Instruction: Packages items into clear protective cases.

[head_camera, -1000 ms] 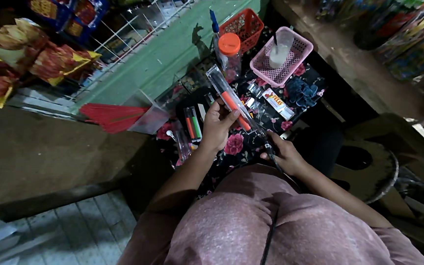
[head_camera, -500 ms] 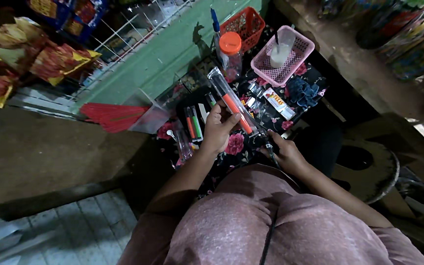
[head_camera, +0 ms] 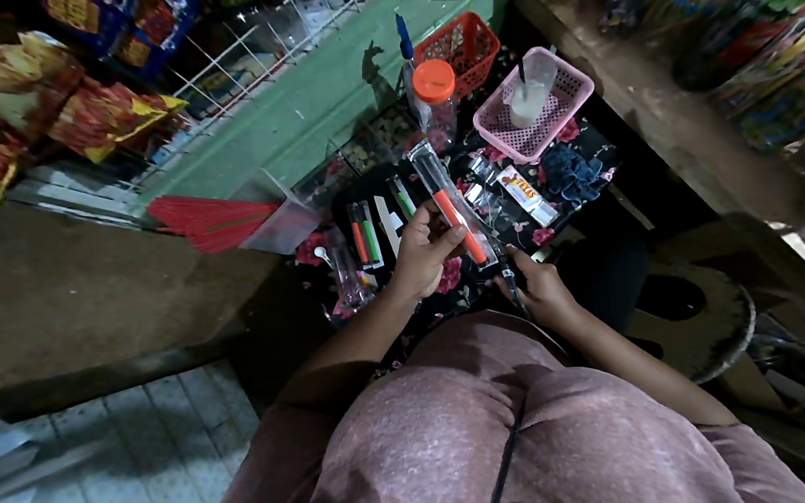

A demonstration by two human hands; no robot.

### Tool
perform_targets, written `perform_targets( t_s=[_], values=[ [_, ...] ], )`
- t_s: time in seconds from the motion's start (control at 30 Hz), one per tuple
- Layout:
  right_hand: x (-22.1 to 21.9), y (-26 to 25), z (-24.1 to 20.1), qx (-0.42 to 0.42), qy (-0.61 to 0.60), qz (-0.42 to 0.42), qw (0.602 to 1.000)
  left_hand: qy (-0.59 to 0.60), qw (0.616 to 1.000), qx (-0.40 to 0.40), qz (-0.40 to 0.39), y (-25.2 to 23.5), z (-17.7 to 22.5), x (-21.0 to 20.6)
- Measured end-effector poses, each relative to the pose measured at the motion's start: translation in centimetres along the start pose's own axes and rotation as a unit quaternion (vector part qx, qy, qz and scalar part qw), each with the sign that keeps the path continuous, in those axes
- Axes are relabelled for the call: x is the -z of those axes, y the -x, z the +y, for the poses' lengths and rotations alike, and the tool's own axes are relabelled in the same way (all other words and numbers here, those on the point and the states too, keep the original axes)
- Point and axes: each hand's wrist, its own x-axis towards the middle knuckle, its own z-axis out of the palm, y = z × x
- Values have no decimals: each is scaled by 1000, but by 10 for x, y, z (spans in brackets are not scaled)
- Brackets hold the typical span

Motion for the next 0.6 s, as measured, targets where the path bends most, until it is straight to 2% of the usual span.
perform_targets(
  t_s=[0.2,0.6],
  values=[
    [8,-8,-7,-61,-24,-44,997,-14,999,14,-34,7,-6,-4],
    [-1,-4,-1,-50,-1,-23,998,-10,1000,27,-13,5,-9,-4]
  ],
)
